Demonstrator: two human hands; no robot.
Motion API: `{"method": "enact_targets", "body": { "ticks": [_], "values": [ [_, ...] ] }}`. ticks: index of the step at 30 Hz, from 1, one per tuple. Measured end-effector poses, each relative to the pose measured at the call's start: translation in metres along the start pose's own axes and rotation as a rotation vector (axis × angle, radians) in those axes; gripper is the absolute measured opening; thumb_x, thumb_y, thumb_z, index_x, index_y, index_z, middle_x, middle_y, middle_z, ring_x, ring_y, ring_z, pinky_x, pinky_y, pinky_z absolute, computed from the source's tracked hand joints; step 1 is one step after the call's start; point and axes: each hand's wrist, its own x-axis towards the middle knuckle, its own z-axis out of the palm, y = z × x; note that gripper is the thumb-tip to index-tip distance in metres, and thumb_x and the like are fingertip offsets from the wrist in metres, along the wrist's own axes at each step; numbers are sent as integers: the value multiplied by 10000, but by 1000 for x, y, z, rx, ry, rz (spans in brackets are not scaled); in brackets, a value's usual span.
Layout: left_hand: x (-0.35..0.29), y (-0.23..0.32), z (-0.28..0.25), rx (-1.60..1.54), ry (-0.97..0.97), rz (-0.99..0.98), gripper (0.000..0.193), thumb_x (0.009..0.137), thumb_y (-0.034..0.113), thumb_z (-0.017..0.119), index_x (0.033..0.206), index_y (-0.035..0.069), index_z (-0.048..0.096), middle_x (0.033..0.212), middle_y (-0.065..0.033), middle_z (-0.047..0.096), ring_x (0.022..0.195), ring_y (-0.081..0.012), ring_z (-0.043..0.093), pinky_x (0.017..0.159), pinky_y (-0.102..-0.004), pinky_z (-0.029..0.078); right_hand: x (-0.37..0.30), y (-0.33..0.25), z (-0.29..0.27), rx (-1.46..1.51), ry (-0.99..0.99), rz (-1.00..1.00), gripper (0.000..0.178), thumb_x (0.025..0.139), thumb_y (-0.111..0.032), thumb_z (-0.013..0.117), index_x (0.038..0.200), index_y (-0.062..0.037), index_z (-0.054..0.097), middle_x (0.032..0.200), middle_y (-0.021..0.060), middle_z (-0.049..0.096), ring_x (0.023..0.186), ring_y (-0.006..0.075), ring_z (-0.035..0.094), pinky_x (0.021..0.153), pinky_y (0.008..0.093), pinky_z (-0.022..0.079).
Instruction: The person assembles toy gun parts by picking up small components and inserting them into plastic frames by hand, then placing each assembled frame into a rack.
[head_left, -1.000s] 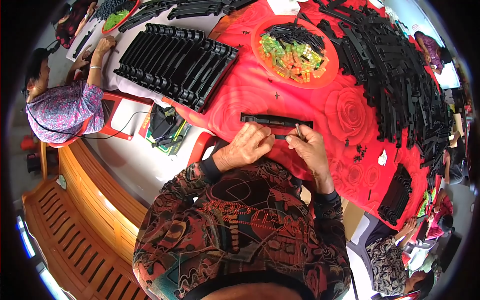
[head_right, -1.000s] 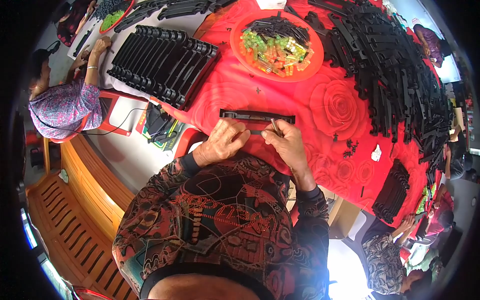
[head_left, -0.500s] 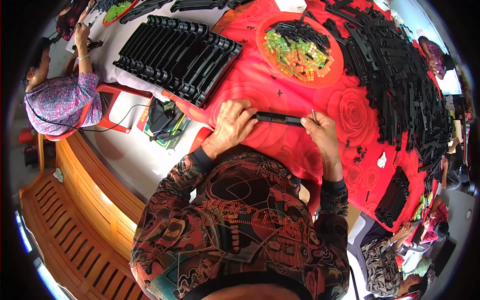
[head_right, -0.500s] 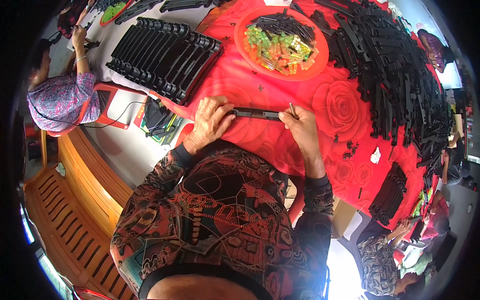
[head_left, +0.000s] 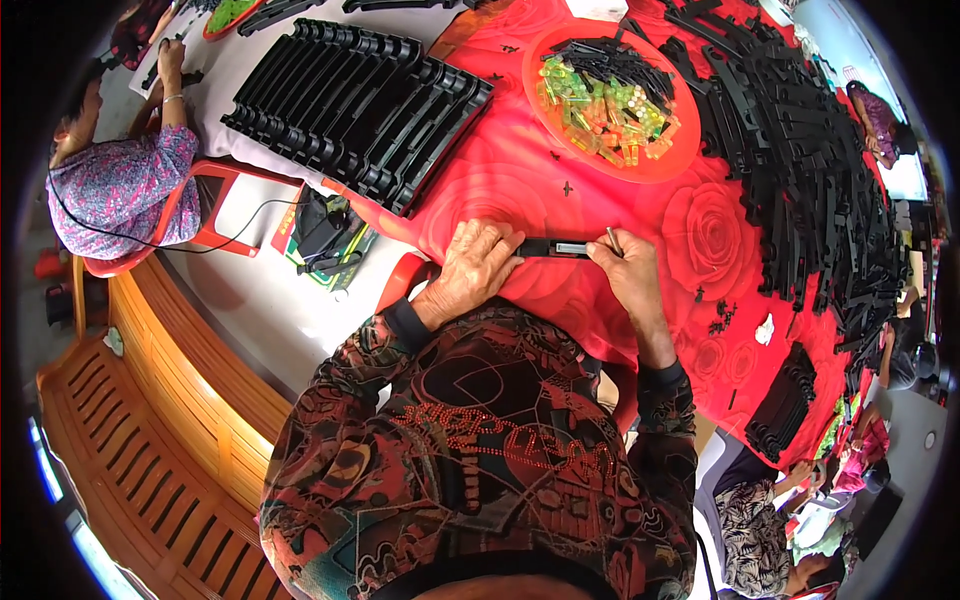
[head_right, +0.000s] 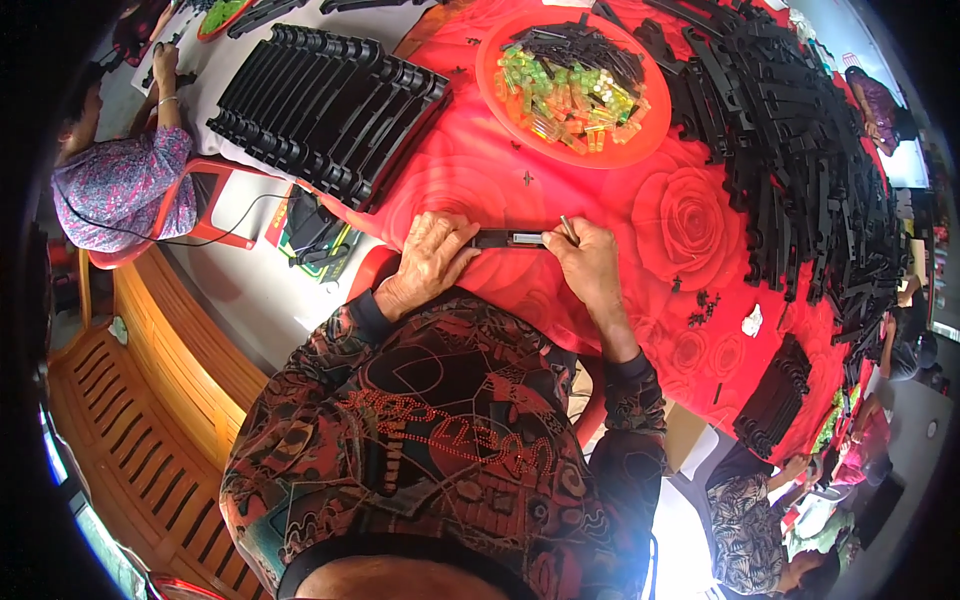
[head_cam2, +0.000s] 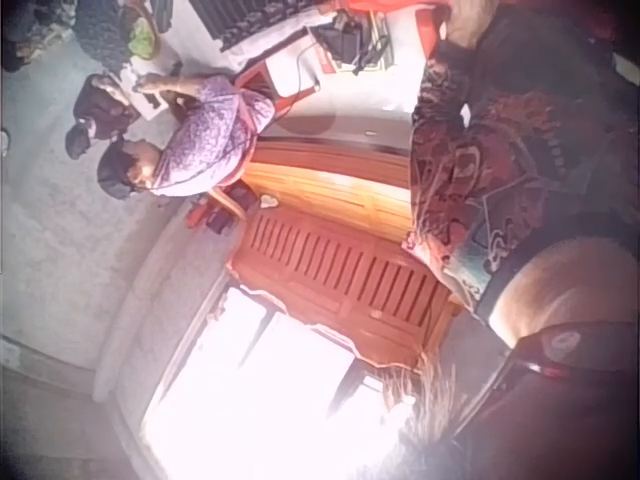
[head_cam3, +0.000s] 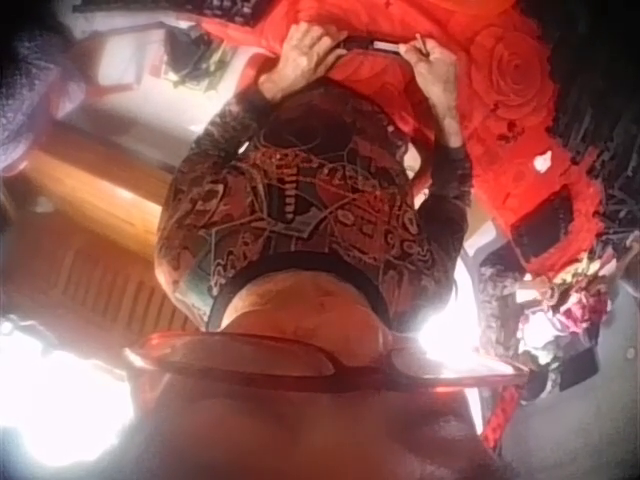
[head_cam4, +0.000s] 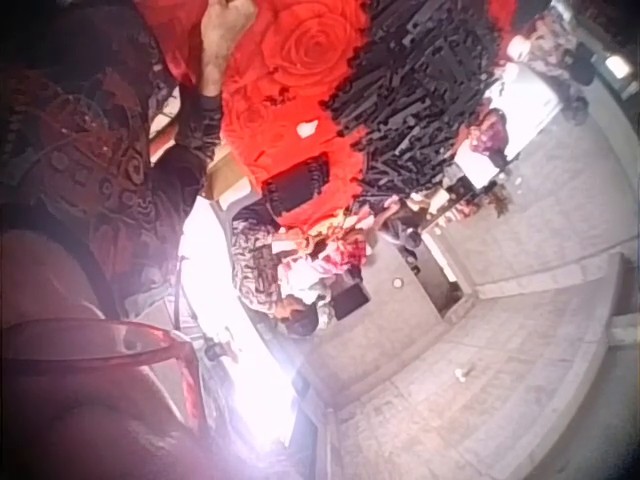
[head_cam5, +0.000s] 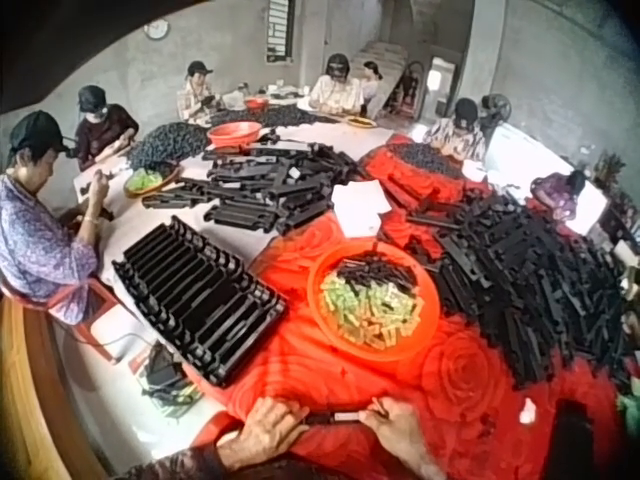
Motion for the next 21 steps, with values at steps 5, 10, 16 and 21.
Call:
{"method": "enact_targets", "body": {
  "ticks": [5, 10, 16, 21],
  "values": [
    [0, 5, -1, 70, 17, 20, 402, 679, 103, 739, 1052, 28, 609, 970, -109, 562, 847, -274, 540, 675, -390, 418, -2, -1, 1, -27, -41, -7, 166, 755, -136, 695, 751, 11, 619, 561, 53, 546, 548, 83, 492, 515, 288, 405],
    [-2, 4, 1, 60, 27, 24, 401, 677, 102, 737, 1050, 30, 609, 963, -109, 558, 842, -275, 537, 675, -393, 415, -4, -8, 5, -94, -47, -10, 181, 747, -157, 692, 758, 7, 615, 598, 102, 588, 555, 134, 547, 540, 313, 434],
    [-3, 5, 0, 50, 24, 22, 392, 685, 108, 735, 1046, 32, 603, 964, -106, 550, 840, -281, 532, 688, -395, 413, -10, -19, 9, -282, -25, -80, 220, 770, -211, 653, 772, -4, 577, 676, 176, 612, 645, 320, 614, 584, 410, 451],
    [13, 4, -13, -110, -36, -60, 297, 743, 182, 698, 983, 33, 603, 964, -117, 553, 865, -297, 526, 752, -408, 421, -11, -16, 13, -345, -7, -133, 224, 777, -205, 639, 754, -11, 529, 667, 195, 588, 677, 380, 598, 586, 458, 436]
  ]
}}
